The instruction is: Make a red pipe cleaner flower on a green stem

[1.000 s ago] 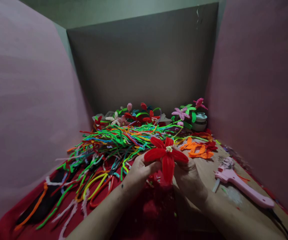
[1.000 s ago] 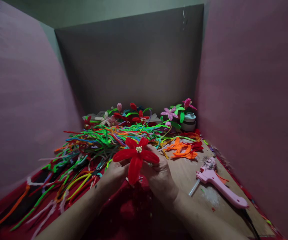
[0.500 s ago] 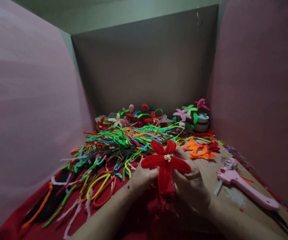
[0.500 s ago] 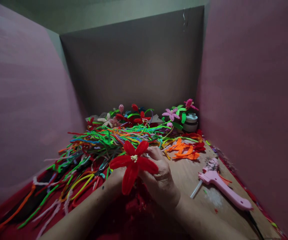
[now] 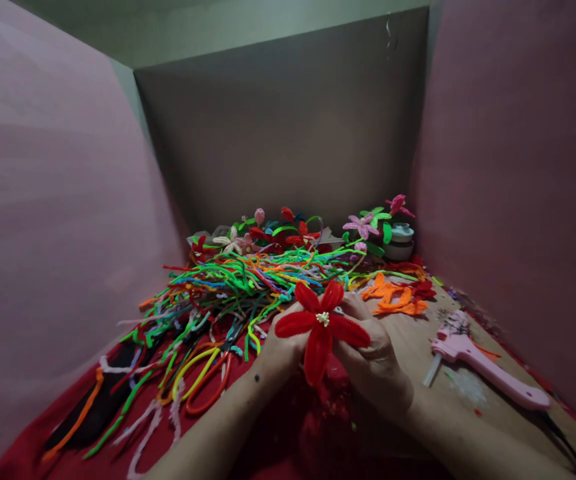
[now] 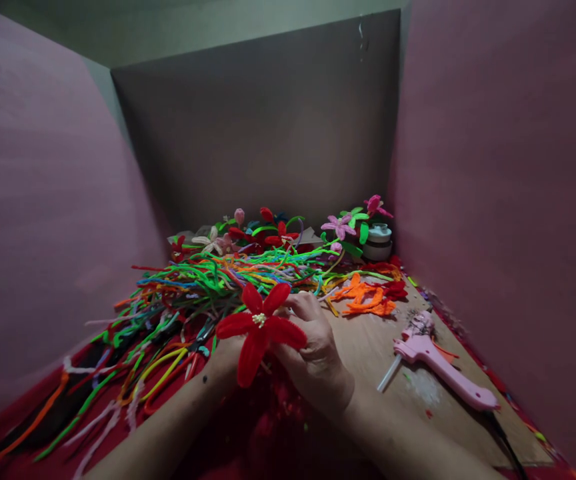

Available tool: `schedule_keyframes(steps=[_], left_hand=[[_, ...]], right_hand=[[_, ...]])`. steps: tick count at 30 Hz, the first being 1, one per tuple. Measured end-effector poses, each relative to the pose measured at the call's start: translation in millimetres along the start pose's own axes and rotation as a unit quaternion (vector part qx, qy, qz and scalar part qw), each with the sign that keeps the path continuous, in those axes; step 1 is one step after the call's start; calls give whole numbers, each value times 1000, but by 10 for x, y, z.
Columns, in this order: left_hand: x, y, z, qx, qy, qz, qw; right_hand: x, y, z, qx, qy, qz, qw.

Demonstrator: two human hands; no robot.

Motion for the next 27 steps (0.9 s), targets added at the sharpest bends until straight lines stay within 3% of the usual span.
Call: schedule_keyframes(steps=[3, 6, 8, 10, 13, 15, 16, 18, 20, 22, 27], left_hand=[[-49, 56, -25, 66, 5, 13, 998], [-117, 245, -81, 130, 13, -46, 990], [-131, 392, -220, 145, -20, -72, 987], [-104, 475, -455, 113, -69, -16, 991], [-24, 441, -862, -43, -95, 112, 988], [18, 321, -1086, -166, -125, 249, 946], [32, 250, -1158, -228, -136, 320, 909], [33, 130, -1224, -336, -143, 408, 837], [22, 41, -1214, -417, -156, 447, 776], [20, -18, -1164, -464, -158, 464, 738], [57, -76, -1050, -507, -151, 476, 703]], right_hand=[[-28, 37, 50, 38, 46, 1, 998], [-50, 53, 75, 77, 98, 23, 992], [-58, 52, 86, 112, 141, 37, 983], [-61, 42, 92, 145, 180, 49, 972], [-57, 13, 93, 188, 217, 85, 954], [-46, -10, 87, 211, 238, 118, 941], [-38, -20, 82, 218, 250, 130, 935], [-20, -39, 65, 224, 276, 146, 923], [-2, -56, 42, 230, 298, 158, 913], [11, -67, 22, 236, 313, 175, 903], [1, -54, 28, 237, 326, 183, 897]])
Point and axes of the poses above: each hand's wrist, its own x-axis away from the middle knuckle, its own y-axis out of the back of the hand, z = x × y, the point moved 2 cm from there along -x, towards the middle knuckle, and after that the axes turned 15 degrees about x, right-handed, at the moved point
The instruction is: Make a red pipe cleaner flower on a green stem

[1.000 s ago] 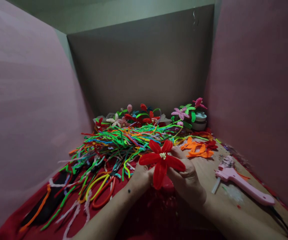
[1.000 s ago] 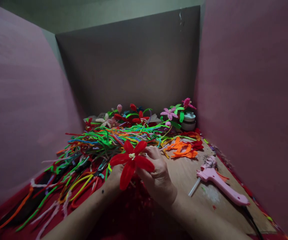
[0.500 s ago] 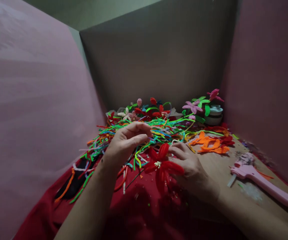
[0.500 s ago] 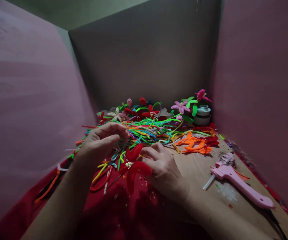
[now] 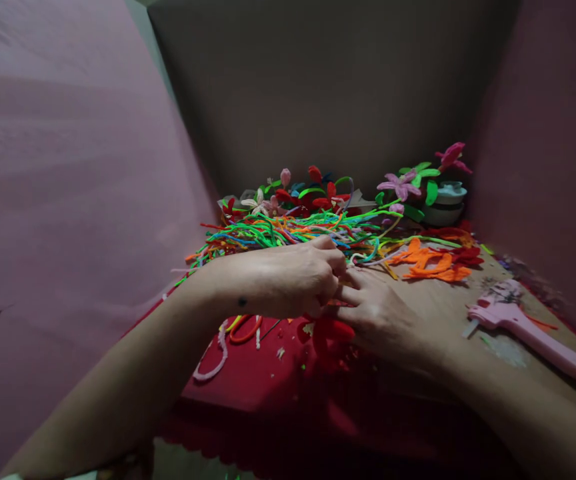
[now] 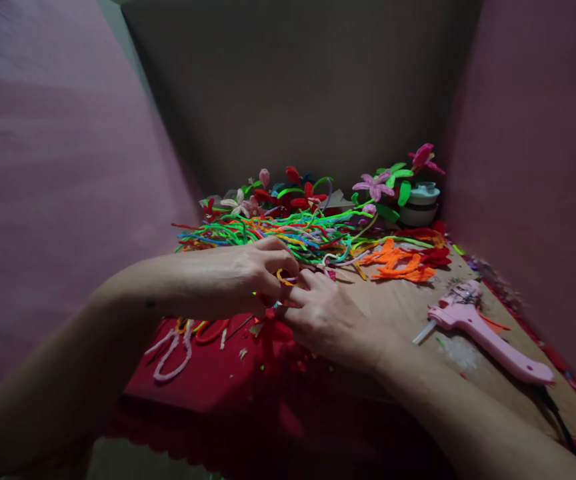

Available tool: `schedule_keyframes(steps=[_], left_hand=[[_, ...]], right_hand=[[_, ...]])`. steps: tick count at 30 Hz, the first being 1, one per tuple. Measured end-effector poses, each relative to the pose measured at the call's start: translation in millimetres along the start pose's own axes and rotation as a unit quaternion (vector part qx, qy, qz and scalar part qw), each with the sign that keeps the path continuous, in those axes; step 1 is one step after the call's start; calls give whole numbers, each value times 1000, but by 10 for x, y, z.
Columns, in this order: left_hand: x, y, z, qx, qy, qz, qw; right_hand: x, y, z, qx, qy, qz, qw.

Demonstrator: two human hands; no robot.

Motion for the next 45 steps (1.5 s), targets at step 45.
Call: schedule_keyframes(steps=[45], left_hand=[[4, -9, 48, 57, -13, -82, 995]], right_hand=[[10, 19, -92, -172, -72, -43, 982]])
Point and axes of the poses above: each hand's wrist, its own x-axis away from the middle knuckle, its own y-axis out of the back of the hand, z = x × y, the point moved 2 cm from there along -x, towards the middle knuckle, and after that the axes turned 15 degrees about x, right-handed, at the moved point
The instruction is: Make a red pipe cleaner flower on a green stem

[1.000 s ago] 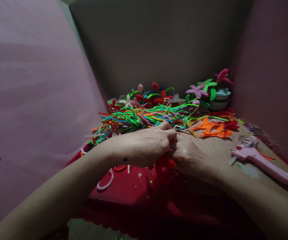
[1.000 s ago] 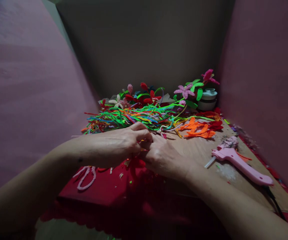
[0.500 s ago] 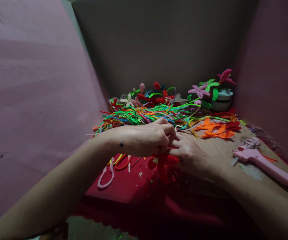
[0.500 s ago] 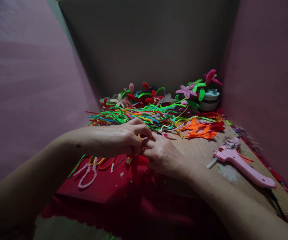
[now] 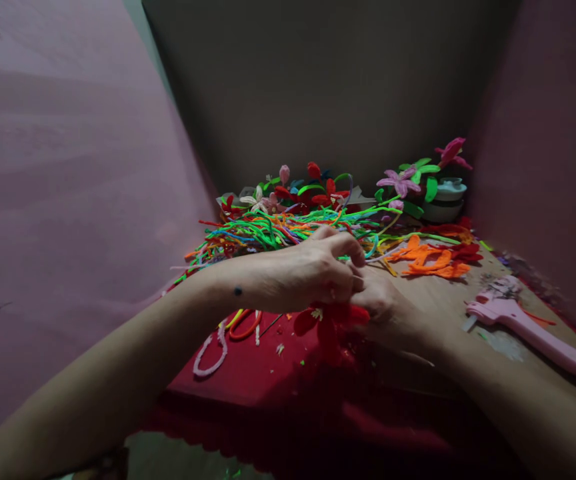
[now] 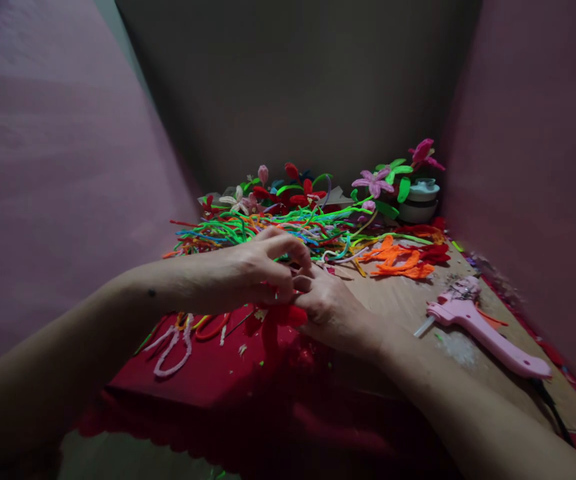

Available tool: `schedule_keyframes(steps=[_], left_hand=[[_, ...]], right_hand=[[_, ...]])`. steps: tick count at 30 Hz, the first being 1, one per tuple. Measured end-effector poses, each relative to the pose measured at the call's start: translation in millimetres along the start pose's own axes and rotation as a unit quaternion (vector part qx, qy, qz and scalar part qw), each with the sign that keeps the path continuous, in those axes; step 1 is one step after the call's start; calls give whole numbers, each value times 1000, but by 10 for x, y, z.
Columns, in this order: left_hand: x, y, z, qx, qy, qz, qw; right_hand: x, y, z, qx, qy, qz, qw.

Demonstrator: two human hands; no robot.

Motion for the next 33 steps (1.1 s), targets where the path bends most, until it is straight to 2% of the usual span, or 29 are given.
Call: schedule_keyframes(steps=[2, 4, 6, 8, 10, 12, 14, 17, 19, 22, 26, 31, 33], left_hand=[[15, 98, -1, 49, 15, -72, 996], [64, 165, 86, 120, 28, -184, 975], [142, 146, 274, 215, 62, -319, 921], [205, 10, 507, 313, 134, -405, 848], [200, -197, 666, 414, 168, -420, 790], [123, -400, 697, 476, 173, -390, 769], [13, -545, 630, 492, 157, -383, 766], [-158, -677, 504, 474, 120, -369, 791], [-225, -732, 490, 402, 116, -388, 821], [-246, -815, 558, 293, 125, -421, 849], [-207, -889, 620, 262, 84, -456, 846], [-144, -886, 556, 231, 53, -503, 831], [-118, -880, 517, 211, 29, -516, 830]], right_hand=[[0, 30, -14, -30, -39, 4, 999], [0, 62, -25, -67, -92, 0, 994], [0, 77, -39, -147, -165, -24, 975], [-2, 66, -67, -268, -246, -75, 929], [-5, 32, -111, -369, -309, -131, 867], [-5, -6, -169, -423, -356, -180, 814], [2, -41, -224, -453, -392, -210, 773], [21, -81, -269, -476, -430, -219, 735], [31, -87, -268, -463, -437, -220, 739], [41, -74, -236, -406, -434, -230, 770], [47, -76, -151, -338, -406, -238, 815], [61, -99, -31, -301, -384, -249, 836], [68, -94, 2, -262, -372, -245, 856]])
Point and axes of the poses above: each hand's wrist, its own x-axis away from the middle knuckle, its own y-axis out of the back of the hand, z = x × y, the point moved 2 cm from there along -x, towards the middle knuckle, and after that the axes turned 15 degrees about x, right-handed, at the moved point
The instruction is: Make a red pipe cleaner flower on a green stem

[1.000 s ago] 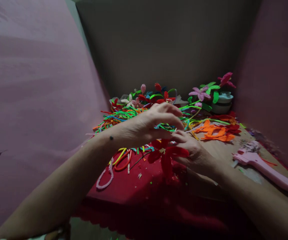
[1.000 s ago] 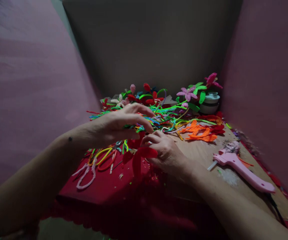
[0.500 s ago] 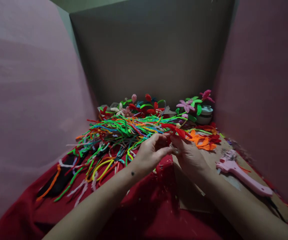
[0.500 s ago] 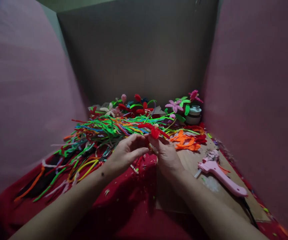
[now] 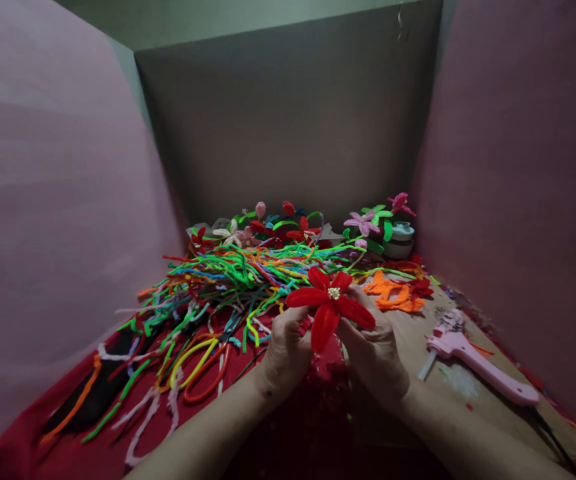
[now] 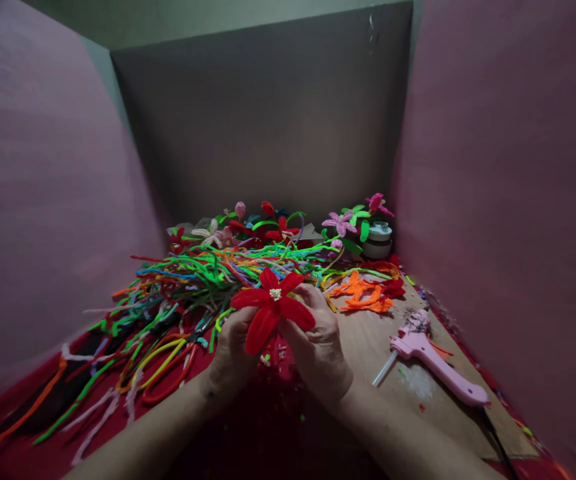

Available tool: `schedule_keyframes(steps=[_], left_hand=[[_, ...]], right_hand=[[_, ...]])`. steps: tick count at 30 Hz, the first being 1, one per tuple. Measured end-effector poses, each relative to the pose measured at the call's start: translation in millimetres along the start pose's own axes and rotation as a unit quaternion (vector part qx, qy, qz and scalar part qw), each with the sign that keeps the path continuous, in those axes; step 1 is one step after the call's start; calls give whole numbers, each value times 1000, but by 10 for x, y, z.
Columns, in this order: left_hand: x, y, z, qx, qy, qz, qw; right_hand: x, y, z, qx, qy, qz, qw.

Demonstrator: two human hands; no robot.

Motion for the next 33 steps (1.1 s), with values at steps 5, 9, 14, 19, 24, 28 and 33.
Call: schedule_keyframes(steps=[5, 9, 14, 19, 24, 28, 33], left_hand=[[51, 42, -18, 17, -58, 6, 998], [93, 74, 56, 58, -84, 16, 995], [117, 94, 83, 87, -35, 23, 995], [71, 101, -54, 64, 33, 25, 997], [0, 108, -139, 102, 115, 34, 988], [-15, 103, -99, 168, 199, 68, 963], [15, 51, 20, 341, 275, 55, 897]], right_hand=[[46, 18, -14, 72, 64, 14, 995], [64, 23, -33, 81, 99, 33, 991], [69, 13, -13, 56, 101, 38, 993], [64, -1, 19, -5, 40, 72, 997], [15, 15, 62, -12, 18, 74, 997], [-38, 10, 142, -28, 13, 93, 995], [-63, -6, 161, -63, -23, 145, 987]])
Point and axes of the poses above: each hand's wrist, its own x-axis away from the middle knuckle, its own y-axis out of the back of the hand, z = x × y, the point moved 2 cm from there along -x, towards the middle knuckle, and after that the axes turned 15 degrees about x, right-handed, at the moved point
